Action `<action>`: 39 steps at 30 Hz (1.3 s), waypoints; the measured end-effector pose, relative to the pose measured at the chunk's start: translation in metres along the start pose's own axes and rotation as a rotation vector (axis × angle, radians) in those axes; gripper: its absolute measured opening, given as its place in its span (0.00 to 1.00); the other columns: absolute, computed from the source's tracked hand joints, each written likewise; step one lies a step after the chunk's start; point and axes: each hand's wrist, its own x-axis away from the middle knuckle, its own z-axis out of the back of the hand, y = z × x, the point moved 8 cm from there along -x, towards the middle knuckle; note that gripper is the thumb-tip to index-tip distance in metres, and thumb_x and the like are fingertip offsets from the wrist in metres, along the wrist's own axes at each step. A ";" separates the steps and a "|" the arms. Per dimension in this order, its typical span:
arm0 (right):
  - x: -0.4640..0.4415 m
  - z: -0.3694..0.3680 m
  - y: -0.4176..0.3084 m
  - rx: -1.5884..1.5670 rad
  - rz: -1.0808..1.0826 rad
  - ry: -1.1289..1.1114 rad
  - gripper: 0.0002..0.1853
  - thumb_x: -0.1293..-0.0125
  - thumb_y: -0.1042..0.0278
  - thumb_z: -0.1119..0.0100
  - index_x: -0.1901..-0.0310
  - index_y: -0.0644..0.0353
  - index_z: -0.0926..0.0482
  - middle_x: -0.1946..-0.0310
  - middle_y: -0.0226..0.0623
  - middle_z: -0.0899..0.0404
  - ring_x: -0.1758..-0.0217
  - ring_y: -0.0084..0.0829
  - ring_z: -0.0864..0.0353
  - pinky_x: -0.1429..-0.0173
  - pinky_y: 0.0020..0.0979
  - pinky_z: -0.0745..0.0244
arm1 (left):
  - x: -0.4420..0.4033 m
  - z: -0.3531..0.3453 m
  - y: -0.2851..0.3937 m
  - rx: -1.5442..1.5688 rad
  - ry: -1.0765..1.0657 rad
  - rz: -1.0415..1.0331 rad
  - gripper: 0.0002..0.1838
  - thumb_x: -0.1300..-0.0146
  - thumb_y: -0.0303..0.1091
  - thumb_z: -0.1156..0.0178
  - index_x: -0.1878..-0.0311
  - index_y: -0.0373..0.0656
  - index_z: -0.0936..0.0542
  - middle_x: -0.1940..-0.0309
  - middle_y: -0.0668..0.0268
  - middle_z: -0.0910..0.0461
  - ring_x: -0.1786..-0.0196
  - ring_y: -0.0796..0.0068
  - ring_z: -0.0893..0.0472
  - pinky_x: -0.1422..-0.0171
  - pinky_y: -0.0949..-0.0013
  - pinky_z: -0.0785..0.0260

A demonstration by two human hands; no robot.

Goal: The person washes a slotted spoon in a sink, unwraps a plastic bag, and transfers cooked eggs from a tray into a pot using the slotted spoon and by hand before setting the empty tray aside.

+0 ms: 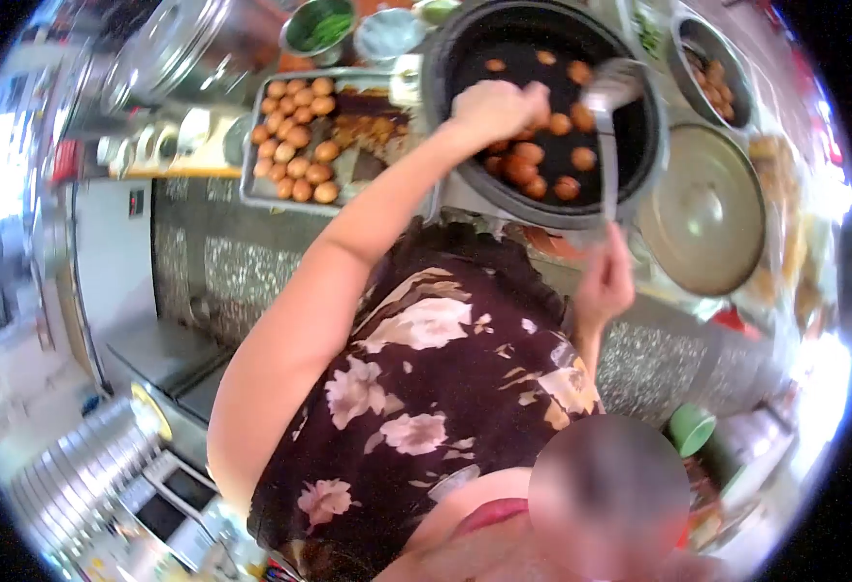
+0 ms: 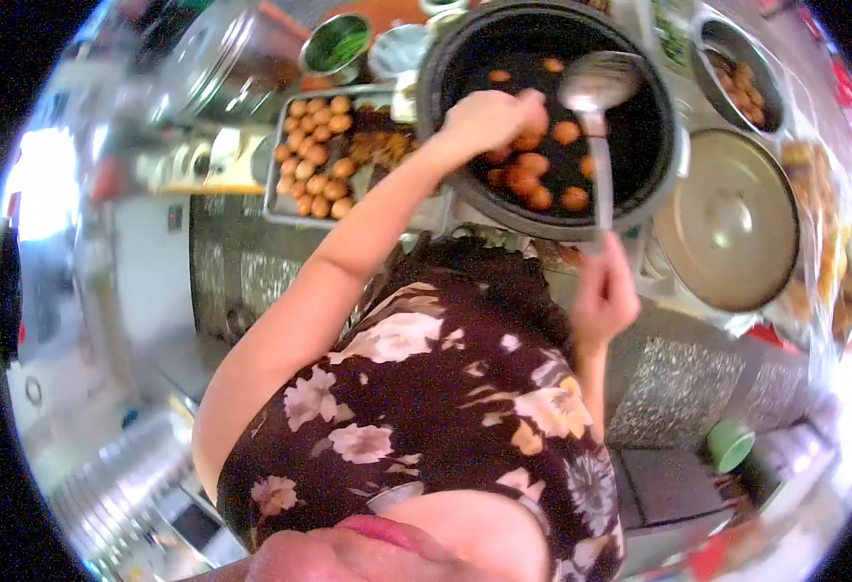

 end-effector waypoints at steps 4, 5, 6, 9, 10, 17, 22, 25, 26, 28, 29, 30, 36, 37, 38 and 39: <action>-0.012 0.002 0.007 0.051 -0.071 0.016 0.16 0.39 0.81 0.48 0.48 0.67 0.25 0.73 0.23 0.25 0.77 0.10 0.38 0.76 0.14 0.43 | 0.041 0.031 -0.002 -0.247 0.383 -0.023 0.23 0.38 0.56 0.54 0.63 0.47 0.20 0.62 0.56 0.22 0.58 0.53 0.22 0.51 0.55 0.30; -0.015 -0.001 0.004 0.057 -0.077 0.004 0.16 0.39 0.81 0.48 0.48 0.67 0.25 0.73 0.23 0.25 0.77 0.10 0.38 0.76 0.14 0.43 | 0.053 0.043 -0.011 -0.233 0.493 -0.241 0.19 0.37 0.51 0.53 0.62 0.46 0.21 0.63 0.58 0.24 0.59 0.53 0.22 0.53 0.55 0.30; -0.016 -0.002 0.003 0.029 -0.113 0.013 0.16 0.38 0.81 0.48 0.47 0.67 0.26 0.71 0.23 0.25 0.76 0.10 0.38 0.75 0.14 0.43 | 0.077 0.074 -0.020 -0.135 0.592 -0.103 0.14 0.38 0.45 0.50 0.62 0.45 0.22 0.63 0.59 0.24 0.61 0.54 0.23 0.55 0.57 0.29; -0.015 -0.008 0.012 -0.038 -0.204 0.013 0.16 0.37 0.79 0.48 0.46 0.67 0.26 0.68 0.24 0.25 0.74 0.10 0.37 0.73 0.13 0.42 | 0.104 0.106 -0.146 -0.331 0.916 0.021 0.11 0.43 0.32 0.47 0.56 0.48 0.28 0.62 0.58 0.27 0.63 0.54 0.23 0.64 0.56 0.27; -0.014 -0.012 0.017 -0.092 -0.260 0.007 0.16 0.37 0.79 0.49 0.46 0.67 0.26 0.67 0.25 0.25 0.73 0.10 0.37 0.71 0.13 0.42 | 0.111 0.105 -0.186 -0.397 0.858 0.128 0.10 0.45 0.31 0.46 0.58 0.47 0.27 0.61 0.57 0.28 0.61 0.53 0.24 0.63 0.56 0.27; -0.023 -0.034 -0.003 -0.049 -0.315 -0.071 0.13 0.40 0.76 0.46 0.52 0.62 0.21 0.62 0.26 0.21 0.71 0.13 0.31 0.64 0.17 0.32 | 0.107 0.062 -0.328 -0.538 0.403 0.380 0.16 0.48 0.38 0.40 0.59 0.42 0.30 0.61 0.52 0.24 0.58 0.51 0.23 0.57 0.55 0.29; -0.017 -0.030 -0.012 -0.296 -0.195 -0.054 0.14 0.41 0.76 0.44 0.52 0.60 0.21 0.64 0.29 0.19 0.66 0.16 0.26 0.59 0.20 0.30 | 0.122 0.124 -0.234 -0.003 0.725 0.186 0.15 0.46 0.33 0.40 0.56 0.35 0.24 0.67 0.55 0.21 0.65 0.63 0.23 0.57 0.63 0.30; -0.011 -0.025 -0.007 -0.388 -0.273 -0.127 0.13 0.40 0.76 0.45 0.52 0.61 0.22 0.67 0.27 0.20 0.67 0.15 0.27 0.62 0.21 0.30 | 0.068 0.083 -0.231 -0.398 0.601 -0.102 0.24 0.40 0.35 0.43 0.42 0.38 0.32 0.47 0.47 0.33 0.48 0.49 0.29 0.46 0.55 0.35; -0.007 -0.027 -0.002 -0.410 -0.363 -0.194 0.13 0.39 0.76 0.45 0.52 0.61 0.22 0.67 0.28 0.20 0.66 0.14 0.27 0.61 0.22 0.31 | 0.049 0.061 -0.232 -0.438 0.510 -0.197 0.26 0.37 0.38 0.45 0.38 0.38 0.37 0.44 0.43 0.37 0.45 0.43 0.33 0.44 0.53 0.37; 0.002 -0.031 -0.018 -0.409 -0.287 -0.162 0.15 0.39 0.76 0.45 0.50 0.60 0.23 0.69 0.30 0.20 0.69 0.15 0.28 0.63 0.21 0.31 | 0.046 0.035 -0.234 -0.443 0.444 -0.270 0.26 0.35 0.39 0.48 0.37 0.37 0.38 0.43 0.40 0.38 0.43 0.40 0.35 0.43 0.51 0.38; 0.005 -0.029 -0.016 -0.399 -0.312 -0.150 0.15 0.39 0.76 0.45 0.50 0.60 0.23 0.70 0.29 0.21 0.69 0.14 0.29 0.63 0.20 0.32 | 0.042 0.022 -0.236 -0.426 0.386 -0.250 0.26 0.35 0.39 0.48 0.37 0.37 0.38 0.43 0.39 0.39 0.43 0.40 0.36 0.43 0.51 0.38; 0.007 -0.026 -0.014 -0.390 -0.338 -0.140 0.15 0.39 0.76 0.45 0.50 0.60 0.23 0.71 0.28 0.21 0.70 0.14 0.30 0.64 0.20 0.32 | 0.034 0.005 -0.241 -0.410 0.330 -0.226 0.26 0.34 0.40 0.49 0.37 0.36 0.39 0.43 0.38 0.39 0.43 0.39 0.36 0.42 0.51 0.38; 0.015 -0.012 -0.002 -0.338 -0.397 -0.094 0.15 0.39 0.76 0.46 0.49 0.58 0.23 0.74 0.24 0.25 0.71 0.12 0.34 0.66 0.18 0.35 | 0.013 -0.013 -0.223 -0.522 0.445 -0.022 0.30 0.41 0.41 0.43 0.40 0.34 0.37 0.44 0.41 0.36 0.42 0.42 0.35 0.45 0.51 0.35; 0.016 -0.011 -0.002 -0.358 -0.395 -0.089 0.15 0.39 0.76 0.46 0.49 0.58 0.23 0.74 0.24 0.25 0.71 0.12 0.33 0.66 0.18 0.35 | 0.022 0.002 -0.209 -0.641 0.609 0.093 0.29 0.43 0.39 0.41 0.42 0.34 0.36 0.46 0.45 0.33 0.41 0.46 0.35 0.47 0.54 0.32; 0.016 -0.010 -0.003 -0.359 -0.395 -0.087 0.15 0.39 0.76 0.46 0.49 0.58 0.23 0.74 0.24 0.25 0.71 0.12 0.33 0.66 0.18 0.35 | 0.017 0.010 -0.200 -0.692 0.643 0.149 0.28 0.43 0.38 0.41 0.42 0.34 0.35 0.46 0.45 0.32 0.42 0.47 0.34 0.47 0.54 0.32; 0.016 -0.009 -0.003 -0.347 -0.408 -0.095 0.16 0.39 0.76 0.46 0.49 0.58 0.23 0.74 0.24 0.24 0.71 0.12 0.33 0.66 0.18 0.35 | 0.007 0.013 -0.198 -0.708 0.595 0.163 0.28 0.43 0.38 0.41 0.43 0.34 0.35 0.47 0.46 0.32 0.43 0.48 0.33 0.48 0.54 0.32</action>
